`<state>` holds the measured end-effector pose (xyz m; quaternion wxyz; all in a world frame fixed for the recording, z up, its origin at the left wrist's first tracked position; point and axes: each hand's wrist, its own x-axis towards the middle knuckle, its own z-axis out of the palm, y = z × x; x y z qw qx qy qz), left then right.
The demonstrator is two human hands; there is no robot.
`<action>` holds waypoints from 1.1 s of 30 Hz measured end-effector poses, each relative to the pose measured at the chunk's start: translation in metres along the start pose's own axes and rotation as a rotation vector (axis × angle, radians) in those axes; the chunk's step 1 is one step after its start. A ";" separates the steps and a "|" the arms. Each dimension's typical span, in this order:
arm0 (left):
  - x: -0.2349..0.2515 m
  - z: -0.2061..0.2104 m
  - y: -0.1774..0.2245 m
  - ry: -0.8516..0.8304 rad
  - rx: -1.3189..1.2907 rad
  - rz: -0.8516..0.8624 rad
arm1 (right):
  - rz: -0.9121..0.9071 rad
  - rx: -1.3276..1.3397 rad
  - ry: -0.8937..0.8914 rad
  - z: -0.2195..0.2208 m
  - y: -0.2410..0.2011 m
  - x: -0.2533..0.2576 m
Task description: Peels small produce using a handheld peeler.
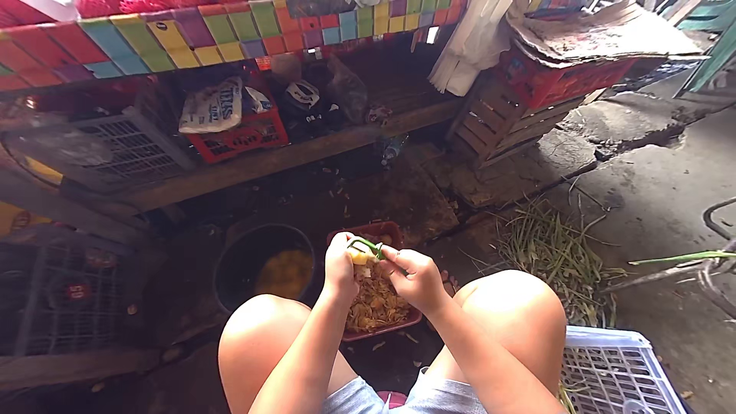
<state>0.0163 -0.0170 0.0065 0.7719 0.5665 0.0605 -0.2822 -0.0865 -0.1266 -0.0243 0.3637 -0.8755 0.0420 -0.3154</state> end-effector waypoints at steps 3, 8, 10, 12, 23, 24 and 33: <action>-0.001 -0.001 -0.003 -0.018 -0.002 -0.011 | -0.042 -0.014 -0.033 0.001 0.004 0.000; -0.013 -0.002 0.006 -0.100 0.041 -0.033 | 0.199 -0.208 -0.131 -0.009 0.029 0.009; -0.010 -0.004 0.007 -0.080 0.024 -0.033 | 0.195 -0.128 -0.075 -0.006 0.028 0.008; -0.006 -0.005 0.007 -0.041 -0.015 -0.051 | 0.198 -0.053 -0.030 -0.005 0.025 0.009; 0.002 0.001 0.005 -0.031 -0.307 -0.312 | 0.153 0.116 0.057 0.007 0.000 0.000; 0.002 0.002 0.004 -0.010 -0.310 -0.318 | 0.113 0.097 0.067 0.010 -0.002 -0.002; -0.001 0.006 -0.001 -0.027 -0.276 -0.289 | -0.068 -0.229 0.072 0.008 -0.001 0.000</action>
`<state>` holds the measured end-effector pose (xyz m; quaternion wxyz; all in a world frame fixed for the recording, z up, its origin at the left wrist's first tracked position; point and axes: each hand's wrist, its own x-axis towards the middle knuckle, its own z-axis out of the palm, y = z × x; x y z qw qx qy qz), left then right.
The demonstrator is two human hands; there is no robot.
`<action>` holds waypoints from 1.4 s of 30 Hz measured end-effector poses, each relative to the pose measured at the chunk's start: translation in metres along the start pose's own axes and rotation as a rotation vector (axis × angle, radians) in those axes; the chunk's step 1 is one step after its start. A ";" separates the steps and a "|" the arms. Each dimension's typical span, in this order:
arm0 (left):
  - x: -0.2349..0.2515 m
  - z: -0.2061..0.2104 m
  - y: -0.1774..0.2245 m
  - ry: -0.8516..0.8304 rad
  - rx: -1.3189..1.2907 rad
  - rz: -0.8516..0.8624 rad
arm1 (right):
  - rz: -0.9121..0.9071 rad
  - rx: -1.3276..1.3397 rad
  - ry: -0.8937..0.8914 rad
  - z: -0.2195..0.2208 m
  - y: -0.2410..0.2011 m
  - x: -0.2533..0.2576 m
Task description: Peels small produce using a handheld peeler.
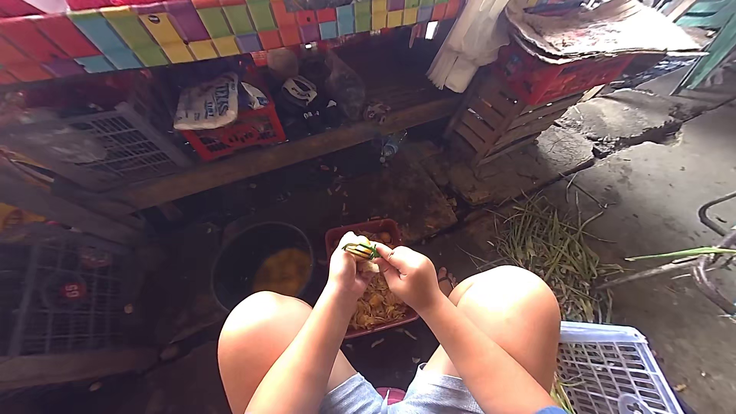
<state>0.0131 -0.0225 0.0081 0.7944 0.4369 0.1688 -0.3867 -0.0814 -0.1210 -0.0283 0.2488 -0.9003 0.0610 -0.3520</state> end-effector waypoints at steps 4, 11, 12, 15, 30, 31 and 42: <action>-0.011 -0.004 0.009 -0.071 0.065 0.082 | 0.445 0.009 -0.217 -0.014 0.027 0.013; -0.001 -0.008 0.010 0.006 -0.027 0.040 | 0.147 0.163 0.057 0.000 0.009 0.005; 0.000 -0.007 0.009 0.013 -0.036 0.024 | 0.117 0.162 0.066 0.001 0.007 0.003; 0.001 -0.003 0.005 0.000 -0.056 -0.016 | 0.004 0.134 0.038 0.004 0.001 -0.002; 0.000 -0.006 0.007 0.029 0.048 0.061 | 0.176 0.236 0.041 -0.006 0.007 0.005; 0.001 -0.005 0.005 0.047 0.079 0.070 | 0.153 0.241 0.027 -0.005 0.004 0.004; 0.000 -0.010 0.008 -0.017 0.077 0.074 | 0.349 0.167 -0.175 -0.005 0.024 0.008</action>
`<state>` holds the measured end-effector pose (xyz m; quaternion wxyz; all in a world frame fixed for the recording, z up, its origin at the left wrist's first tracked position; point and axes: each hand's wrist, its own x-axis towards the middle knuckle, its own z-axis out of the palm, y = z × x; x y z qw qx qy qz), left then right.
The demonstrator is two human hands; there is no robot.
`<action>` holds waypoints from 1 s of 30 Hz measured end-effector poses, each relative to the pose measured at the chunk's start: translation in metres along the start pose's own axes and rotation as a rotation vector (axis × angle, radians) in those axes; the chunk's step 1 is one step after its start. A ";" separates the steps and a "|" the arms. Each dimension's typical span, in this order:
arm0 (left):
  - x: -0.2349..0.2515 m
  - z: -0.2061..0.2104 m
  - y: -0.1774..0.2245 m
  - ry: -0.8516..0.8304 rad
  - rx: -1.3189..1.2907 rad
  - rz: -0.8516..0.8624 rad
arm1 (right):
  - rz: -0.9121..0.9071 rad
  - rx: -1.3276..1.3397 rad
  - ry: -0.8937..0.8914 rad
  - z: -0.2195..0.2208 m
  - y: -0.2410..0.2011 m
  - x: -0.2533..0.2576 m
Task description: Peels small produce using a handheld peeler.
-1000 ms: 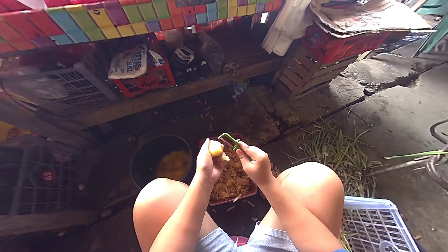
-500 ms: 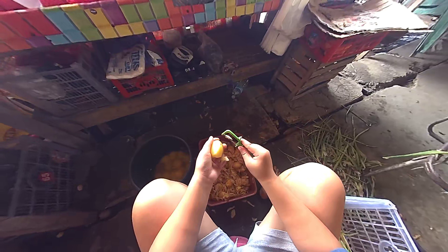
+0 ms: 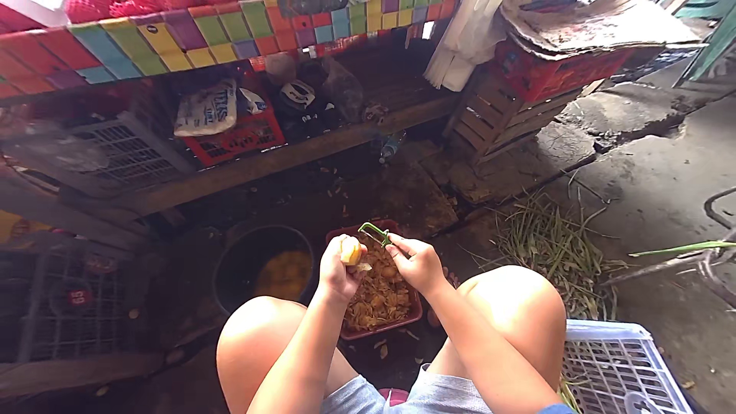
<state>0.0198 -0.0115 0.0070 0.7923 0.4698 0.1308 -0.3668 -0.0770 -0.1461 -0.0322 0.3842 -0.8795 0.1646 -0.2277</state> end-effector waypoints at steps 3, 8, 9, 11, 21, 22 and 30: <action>0.002 0.003 0.002 0.053 -0.054 -0.064 | -0.078 0.074 0.085 0.003 -0.007 -0.005; 0.005 0.006 -0.006 0.012 -0.071 -0.041 | -0.220 0.077 0.113 0.013 -0.016 -0.016; 0.005 0.004 -0.008 -0.031 -0.074 -0.018 | -0.266 0.051 0.109 0.015 -0.017 -0.016; 0.006 0.001 -0.009 -0.083 -0.070 -0.013 | -0.306 -0.005 0.099 0.015 -0.013 -0.013; 0.005 0.003 -0.001 0.095 -0.036 0.007 | -0.206 0.034 0.172 0.006 -0.011 -0.006; 0.006 0.003 -0.002 0.087 -0.028 0.022 | -0.256 0.013 0.174 0.008 -0.012 -0.009; -0.001 0.008 -0.002 0.036 -0.038 -0.028 | -0.127 -0.074 0.091 0.012 -0.002 -0.002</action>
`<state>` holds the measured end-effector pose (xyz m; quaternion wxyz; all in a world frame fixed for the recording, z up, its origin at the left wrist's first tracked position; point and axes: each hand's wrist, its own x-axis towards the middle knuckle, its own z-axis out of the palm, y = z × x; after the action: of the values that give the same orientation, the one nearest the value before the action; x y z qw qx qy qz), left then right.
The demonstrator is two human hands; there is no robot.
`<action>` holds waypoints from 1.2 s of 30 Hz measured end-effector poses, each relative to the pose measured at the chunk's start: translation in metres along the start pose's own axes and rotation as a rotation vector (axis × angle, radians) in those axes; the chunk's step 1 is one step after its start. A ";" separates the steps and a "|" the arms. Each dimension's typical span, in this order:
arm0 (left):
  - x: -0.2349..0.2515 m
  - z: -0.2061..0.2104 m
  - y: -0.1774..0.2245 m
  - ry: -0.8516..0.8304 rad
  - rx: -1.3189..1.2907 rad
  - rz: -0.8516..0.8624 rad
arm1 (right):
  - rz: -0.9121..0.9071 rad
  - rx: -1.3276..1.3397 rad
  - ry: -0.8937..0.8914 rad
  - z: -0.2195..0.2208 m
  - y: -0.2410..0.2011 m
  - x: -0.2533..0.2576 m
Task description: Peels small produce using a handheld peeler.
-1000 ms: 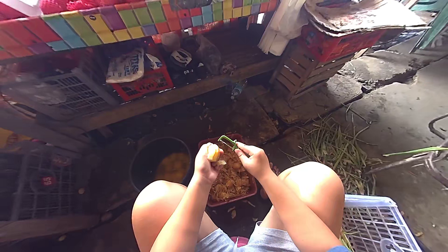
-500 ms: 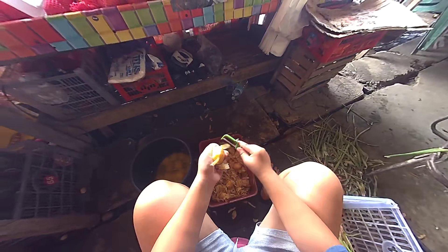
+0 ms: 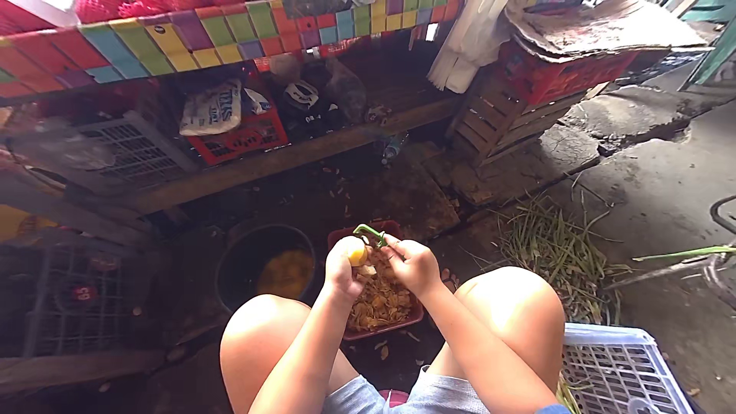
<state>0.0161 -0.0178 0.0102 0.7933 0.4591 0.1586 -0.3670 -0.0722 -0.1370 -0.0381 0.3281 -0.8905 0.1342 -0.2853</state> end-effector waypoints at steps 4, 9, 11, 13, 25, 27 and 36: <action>-0.001 0.001 0.000 0.023 0.048 0.053 | 0.061 0.119 0.032 -0.004 -0.003 -0.001; 0.005 -0.001 -0.003 0.041 0.183 0.117 | -0.120 -0.022 0.044 -0.005 -0.013 -0.007; -0.002 -0.001 -0.004 -0.015 0.202 0.125 | 0.000 -0.150 -0.059 -0.011 -0.005 -0.003; -0.004 -0.001 -0.004 -0.037 0.194 0.153 | 0.079 -0.144 -0.082 -0.013 0.001 0.001; 0.004 0.003 -0.004 -0.006 -0.119 -0.044 | -0.149 0.034 0.087 0.005 -0.024 -0.017; 0.004 0.002 -0.007 0.002 -0.163 -0.055 | -0.204 -0.013 0.096 0.006 -0.024 -0.017; 0.004 0.001 -0.003 0.007 -0.158 -0.086 | -0.237 -0.158 0.110 0.004 -0.010 -0.011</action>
<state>0.0167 -0.0210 0.0068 0.8100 0.3892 0.2093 -0.3856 -0.0779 -0.1225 -0.0387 0.2132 -0.9062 0.0677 -0.3588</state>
